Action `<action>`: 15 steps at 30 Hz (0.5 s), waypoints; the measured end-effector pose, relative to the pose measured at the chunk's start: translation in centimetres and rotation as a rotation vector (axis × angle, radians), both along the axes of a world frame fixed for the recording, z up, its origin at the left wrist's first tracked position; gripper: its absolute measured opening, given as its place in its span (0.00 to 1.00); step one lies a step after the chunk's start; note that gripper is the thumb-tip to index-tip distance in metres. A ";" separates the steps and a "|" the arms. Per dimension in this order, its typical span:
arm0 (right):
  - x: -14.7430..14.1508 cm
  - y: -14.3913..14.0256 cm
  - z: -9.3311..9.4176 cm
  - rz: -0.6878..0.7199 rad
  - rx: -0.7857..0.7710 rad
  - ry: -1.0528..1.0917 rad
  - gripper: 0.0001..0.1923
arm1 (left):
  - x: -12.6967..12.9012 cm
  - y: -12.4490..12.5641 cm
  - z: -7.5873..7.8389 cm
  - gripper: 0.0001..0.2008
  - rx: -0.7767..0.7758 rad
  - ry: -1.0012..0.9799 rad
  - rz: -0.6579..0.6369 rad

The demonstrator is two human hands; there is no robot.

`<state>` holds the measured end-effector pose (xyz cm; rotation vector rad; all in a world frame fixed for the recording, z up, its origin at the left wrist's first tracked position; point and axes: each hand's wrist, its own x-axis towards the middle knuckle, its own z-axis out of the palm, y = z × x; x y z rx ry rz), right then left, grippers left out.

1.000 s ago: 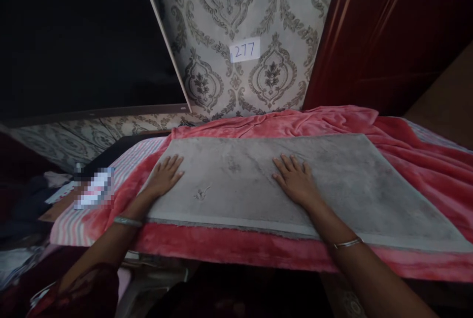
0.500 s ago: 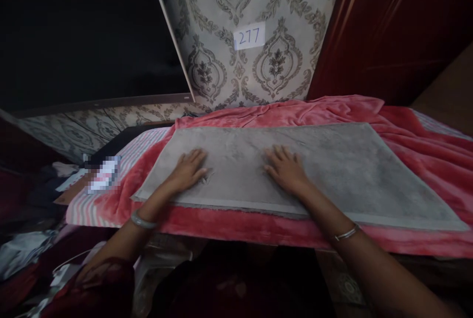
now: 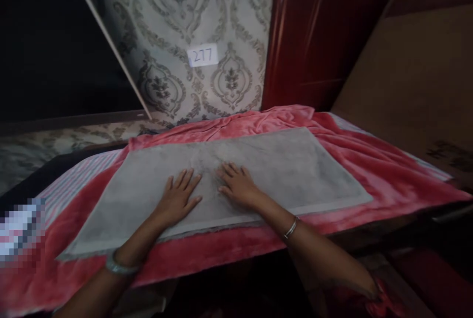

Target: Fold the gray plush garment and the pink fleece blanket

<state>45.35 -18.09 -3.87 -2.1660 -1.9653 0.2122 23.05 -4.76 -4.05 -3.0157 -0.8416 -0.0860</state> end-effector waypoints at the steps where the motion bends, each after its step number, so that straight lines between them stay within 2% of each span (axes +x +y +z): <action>1: 1.1 0.2 0.5 -0.033 0.022 -0.002 0.32 | 0.1 0.1 0.0 0.33 0.011 -0.004 0.000; 6: 9.6 0.6 2.2 -0.390 0.040 -0.053 0.32 | 0.4 0.4 0.0 0.33 0.037 0.015 0.010; 9: 14.0 0.0 1.7 -0.576 0.030 -0.085 0.31 | 0.4 0.3 -0.1 0.33 0.041 0.031 0.019; 12: 16.2 -0.6 0.2 -0.609 0.026 -0.144 0.31 | 0.3 0.2 0.7 0.33 0.041 0.036 0.026; 15: 16.7 -0.7 -1.1 -0.588 0.039 -0.180 0.31 | 1.4 0.4 3.0 0.30 0.000 0.067 0.032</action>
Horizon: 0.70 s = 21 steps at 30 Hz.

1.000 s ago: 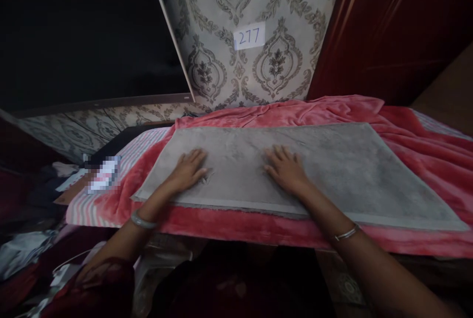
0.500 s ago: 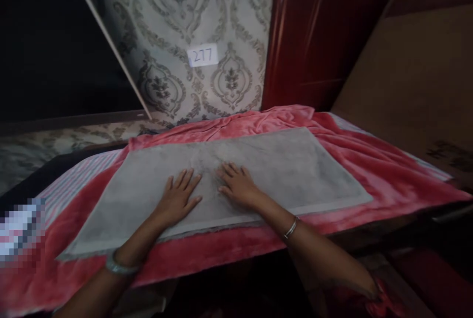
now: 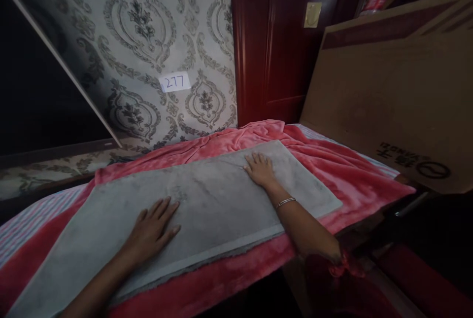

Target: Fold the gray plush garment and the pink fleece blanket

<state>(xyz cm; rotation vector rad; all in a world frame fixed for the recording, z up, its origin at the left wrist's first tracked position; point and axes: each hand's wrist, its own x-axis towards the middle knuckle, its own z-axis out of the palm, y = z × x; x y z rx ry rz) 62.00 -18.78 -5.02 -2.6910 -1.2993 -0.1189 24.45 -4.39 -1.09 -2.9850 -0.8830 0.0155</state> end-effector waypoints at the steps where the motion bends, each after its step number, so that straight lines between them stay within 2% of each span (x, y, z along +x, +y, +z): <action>1: 0.0 0.1 -0.3 0.005 0.008 -0.008 0.31 | 0.9 0.1 1.0 0.28 -0.022 0.005 -0.004; 4: 0.1 0.3 -0.5 0.012 0.027 -0.024 0.32 | 5.7 0.5 3.7 0.24 -0.070 -0.039 -0.026; 6: 0.1 0.3 -0.4 0.008 0.027 -0.025 0.32 | 9.9 1.0 4.3 0.24 -0.062 -0.102 -0.052; 8: 0.0 0.3 -0.3 0.001 0.022 -0.014 0.32 | 13.9 1.5 3.7 0.29 -0.021 -0.126 -0.073; 11: -0.1 0.1 -0.1 -0.001 0.017 0.003 0.31 | 17.6 2.2 1.4 0.34 -0.002 -0.079 -0.057; 14: 0.0 0.3 0.7 -0.002 -0.007 0.036 0.31 | 18.5 2.5 -0.9 0.33 0.004 -0.077 -0.044; 17: 0.0 1.1 2.0 0.023 -0.019 0.085 0.32 | 18.2 2.7 -1.8 0.32 0.036 -0.096 -0.049; 21: -0.2 3.0 2.7 0.293 -0.014 0.088 0.33 | 18.2 2.7 -1.3 0.32 0.065 -0.077 -0.044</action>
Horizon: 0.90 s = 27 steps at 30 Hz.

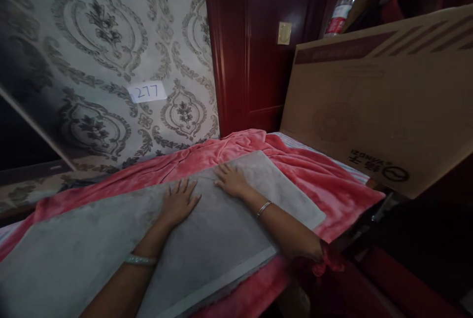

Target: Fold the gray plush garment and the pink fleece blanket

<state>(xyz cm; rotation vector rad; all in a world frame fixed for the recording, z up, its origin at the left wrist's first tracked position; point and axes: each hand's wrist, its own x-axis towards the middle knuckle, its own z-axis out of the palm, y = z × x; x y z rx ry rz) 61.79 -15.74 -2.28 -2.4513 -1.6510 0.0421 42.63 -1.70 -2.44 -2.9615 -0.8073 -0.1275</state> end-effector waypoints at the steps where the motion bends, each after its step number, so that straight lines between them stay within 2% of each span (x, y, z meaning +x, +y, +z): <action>1: 0.2 0.4 -0.1 0.064 -0.005 0.008 0.33 | 0.1 0.0 0.1 0.32 -0.001 0.010 0.003; 3: 1.2 0.7 -0.6 0.128 -0.007 0.019 0.33 | 0.3 -0.1 0.3 0.31 -0.008 0.031 0.013; 5: 3.2 0.4 -1.1 0.092 -0.005 0.008 0.33 | 0.4 -0.1 0.4 0.31 -0.013 0.049 0.024; 11: 11.6 -3.8 -1.5 -0.302 -0.028 -0.024 0.33 | 0.6 0.2 0.1 0.31 0.010 0.078 0.023; 15: 14.0 -6.3 -1.8 -0.457 -0.012 0.000 0.32 | 0.6 0.4 0.0 0.31 -0.008 0.077 0.027; 20: 13.5 -6.7 -1.3 -0.532 0.016 -0.011 0.30 | 0.7 0.5 -0.1 0.31 -0.017 0.053 0.019; 24: 10.1 -5.6 -0.1 -0.664 0.042 -0.028 0.32 | 0.8 0.5 0.1 0.31 -0.037 0.048 0.021; 26: 7.0 -4.8 0.0 -0.599 0.071 -0.050 0.33 | 0.8 0.5 0.3 0.32 -0.031 0.038 0.021; 27: 5.3 -4.4 -0.2 -0.510 0.077 -0.052 0.33 | 0.8 0.5 0.3 0.32 -0.028 0.034 0.019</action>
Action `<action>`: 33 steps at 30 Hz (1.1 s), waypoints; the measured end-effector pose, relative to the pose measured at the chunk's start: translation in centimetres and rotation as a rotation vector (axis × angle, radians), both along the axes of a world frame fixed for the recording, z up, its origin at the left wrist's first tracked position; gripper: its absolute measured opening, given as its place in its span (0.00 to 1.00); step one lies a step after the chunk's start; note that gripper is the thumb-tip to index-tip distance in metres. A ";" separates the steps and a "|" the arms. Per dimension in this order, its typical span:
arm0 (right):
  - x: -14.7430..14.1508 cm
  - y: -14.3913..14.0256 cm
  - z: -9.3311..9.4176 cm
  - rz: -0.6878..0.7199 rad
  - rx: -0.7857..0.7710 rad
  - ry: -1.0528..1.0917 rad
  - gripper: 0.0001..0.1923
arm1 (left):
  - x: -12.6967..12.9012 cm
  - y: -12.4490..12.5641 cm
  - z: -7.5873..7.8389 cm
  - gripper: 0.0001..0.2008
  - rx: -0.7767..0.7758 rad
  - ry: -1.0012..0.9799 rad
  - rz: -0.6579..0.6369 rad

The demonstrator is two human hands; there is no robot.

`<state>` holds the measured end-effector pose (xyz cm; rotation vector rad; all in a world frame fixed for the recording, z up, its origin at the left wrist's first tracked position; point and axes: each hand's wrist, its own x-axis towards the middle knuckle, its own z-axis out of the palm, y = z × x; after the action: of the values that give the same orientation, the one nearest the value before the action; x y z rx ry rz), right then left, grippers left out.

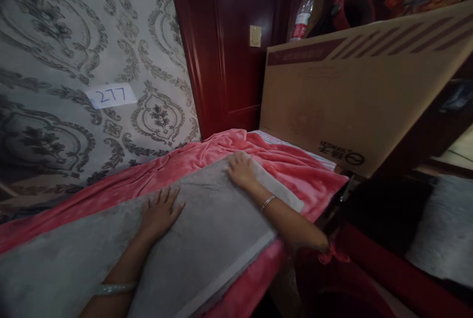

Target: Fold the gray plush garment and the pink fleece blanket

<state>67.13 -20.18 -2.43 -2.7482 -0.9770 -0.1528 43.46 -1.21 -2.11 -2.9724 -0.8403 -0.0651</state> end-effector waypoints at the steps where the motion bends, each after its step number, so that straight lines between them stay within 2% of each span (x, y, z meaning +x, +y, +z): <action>1: -1.6 0.2 -0.2 0.096 -0.005 0.009 0.33 | 0.0 0.0 0.0 0.32 0.001 -0.004 -0.001; 3: -3.9 0.0 -0.8 0.222 -0.026 0.040 0.34 | 0.1 0.0 0.0 0.32 0.003 -0.013 -0.006; 4: -4.5 -0.5 -1.1 0.228 -0.039 0.053 0.34 | 0.1 0.0 0.0 0.32 0.005 -0.020 -0.009; 7: -3.9 -4.0 -1.6 0.077 -0.094 0.056 0.34 | 0.2 0.1 0.0 0.32 0.010 -0.029 -0.014; 11: -1.4 -11.1 -2.3 -0.176 -0.161 0.073 0.34 | 0.2 0.1 0.1 0.32 0.000 -0.012 -0.012; 14: -0.9 -15.8 -3.2 -0.230 -0.157 0.086 0.33 | 0.2 -0.1 0.2 0.32 0.007 -0.028 -0.028; 17: -1.2 -18.8 -3.6 -0.241 -0.149 0.098 0.31 | 0.1 -0.3 0.2 0.32 0.012 -0.074 -0.040; 21: -1.6 -20.1 -2.5 -0.241 -0.140 0.098 0.29 | 0.1 -0.7 0.5 0.30 0.010 -0.131 -0.058; 25: -2.2 -19.9 -1.1 -0.245 -0.129 0.068 0.26 | -0.2 -1.8 1.6 0.28 0.064 -0.138 -0.094; 28: -2.8 -19.5 -0.6 -0.276 -0.131 0.056 0.24 | -0.5 -3.4 2.3 0.27 0.081 -0.098 -0.142; 30: -3.2 -19.3 -0.7 -0.301 -0.133 0.053 0.24 | -0.8 -5.1 2.0 0.27 0.061 -0.073 -0.223; 33: -3.7 -19.4 -1.1 -0.323 -0.125 0.043 0.24 | -1.7 -7.7 0.6 0.30 0.003 -0.044 -0.426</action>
<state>63.46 -39.57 -3.57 -2.9931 -0.5431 -0.0859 41.80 -8.86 -1.47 -3.0993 -0.1951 -0.1482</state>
